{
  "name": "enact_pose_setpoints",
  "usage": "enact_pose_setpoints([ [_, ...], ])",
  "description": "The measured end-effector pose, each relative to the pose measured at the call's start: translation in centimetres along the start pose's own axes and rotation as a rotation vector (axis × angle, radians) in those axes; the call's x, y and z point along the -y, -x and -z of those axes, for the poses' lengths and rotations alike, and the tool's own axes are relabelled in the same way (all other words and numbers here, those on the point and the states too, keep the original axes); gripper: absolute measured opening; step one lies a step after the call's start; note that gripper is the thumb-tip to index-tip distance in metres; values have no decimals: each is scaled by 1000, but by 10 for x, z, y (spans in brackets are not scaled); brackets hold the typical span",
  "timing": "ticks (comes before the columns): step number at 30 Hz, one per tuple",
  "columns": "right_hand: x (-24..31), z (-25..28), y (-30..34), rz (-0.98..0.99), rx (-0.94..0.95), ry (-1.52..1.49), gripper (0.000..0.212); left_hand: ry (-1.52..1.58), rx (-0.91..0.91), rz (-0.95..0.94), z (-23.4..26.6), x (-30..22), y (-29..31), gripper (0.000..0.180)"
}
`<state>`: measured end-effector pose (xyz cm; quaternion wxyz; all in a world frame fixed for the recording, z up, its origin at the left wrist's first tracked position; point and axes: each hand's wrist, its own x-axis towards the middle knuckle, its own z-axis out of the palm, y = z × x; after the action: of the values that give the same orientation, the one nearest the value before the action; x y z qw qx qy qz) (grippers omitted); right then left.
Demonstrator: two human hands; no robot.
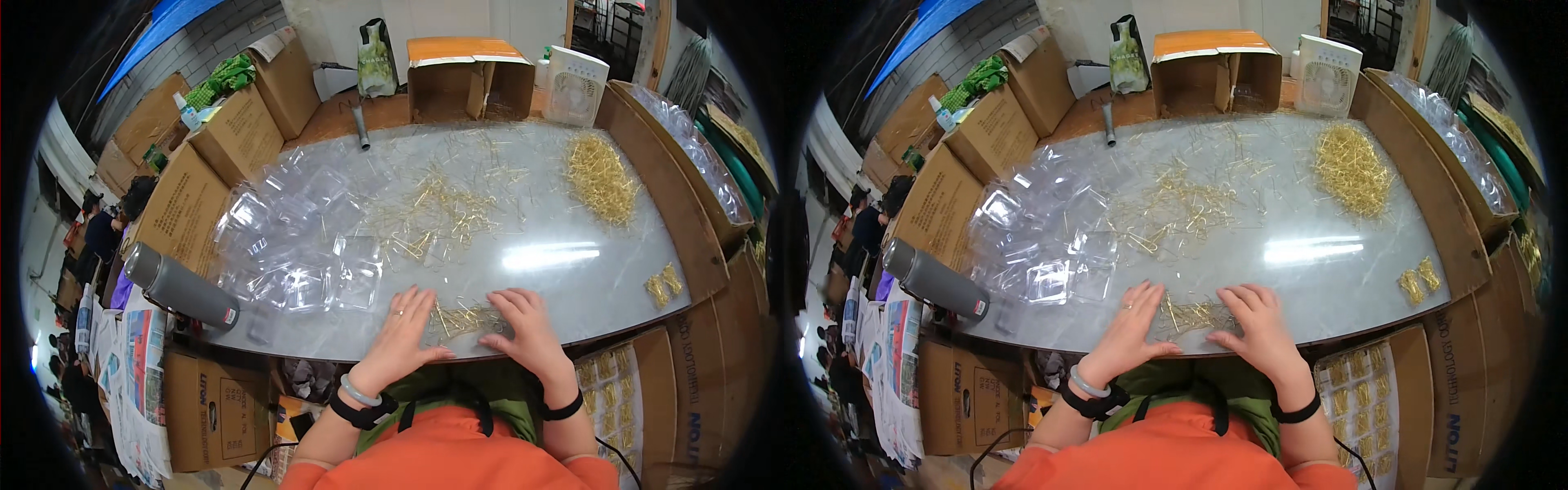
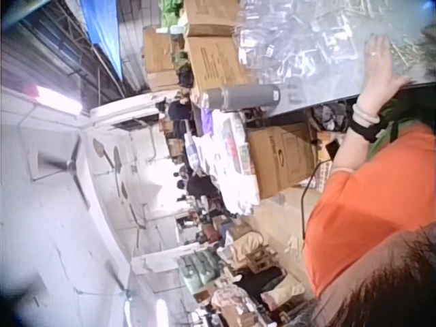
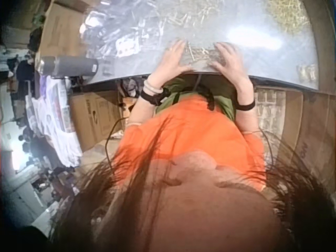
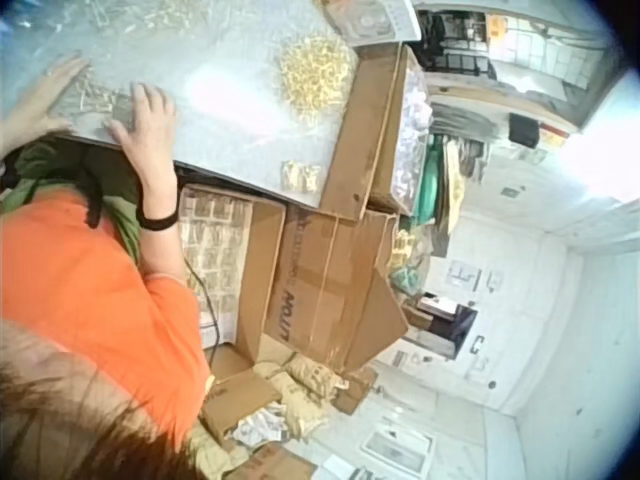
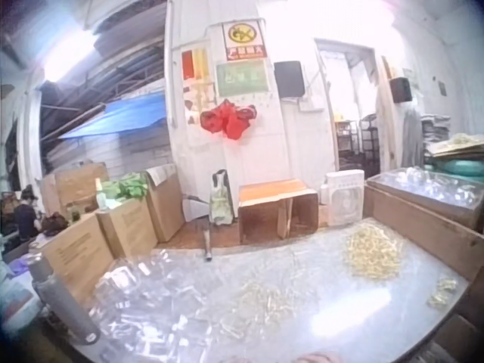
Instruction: The recorder is sorting and counting small gold-colored metal pins at a workshop table.
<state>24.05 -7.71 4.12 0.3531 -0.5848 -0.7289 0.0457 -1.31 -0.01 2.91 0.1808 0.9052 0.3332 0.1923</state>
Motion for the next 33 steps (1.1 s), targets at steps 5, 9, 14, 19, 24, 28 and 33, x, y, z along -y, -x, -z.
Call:
enact_pose_setpoints([
  [5, 3, -14, 3, 61, 28, 32, 41, 18, -40, -82, -15, -8, -12, 88],
  [9, 4, -28, 1, 45, 15, -89, 37, 39, -86, -106, -18, -9, -13, 71],
  [14, 22, -6, 1, -58, -36, -21, 42, 42, -137, -119, -20, -9, -9, 60],
  [19, 14, -11, 10, -50, 58, 17, 45, 56, -135, -123, -17, -11, -9, 58],
  [24, 16, -28, 5, -78, 61, -84, 53, 50, -128, -124, -15, -11, -10, 57],
  [28, 10, 3, -19, -9, 194, 4, 75, 57, -122, -111, -13, -11, -11, 57],
  [33, 9, -4, -25, 46, 341, 12, 71, 73, -92, -99, -13, -9, -11, 60],
])
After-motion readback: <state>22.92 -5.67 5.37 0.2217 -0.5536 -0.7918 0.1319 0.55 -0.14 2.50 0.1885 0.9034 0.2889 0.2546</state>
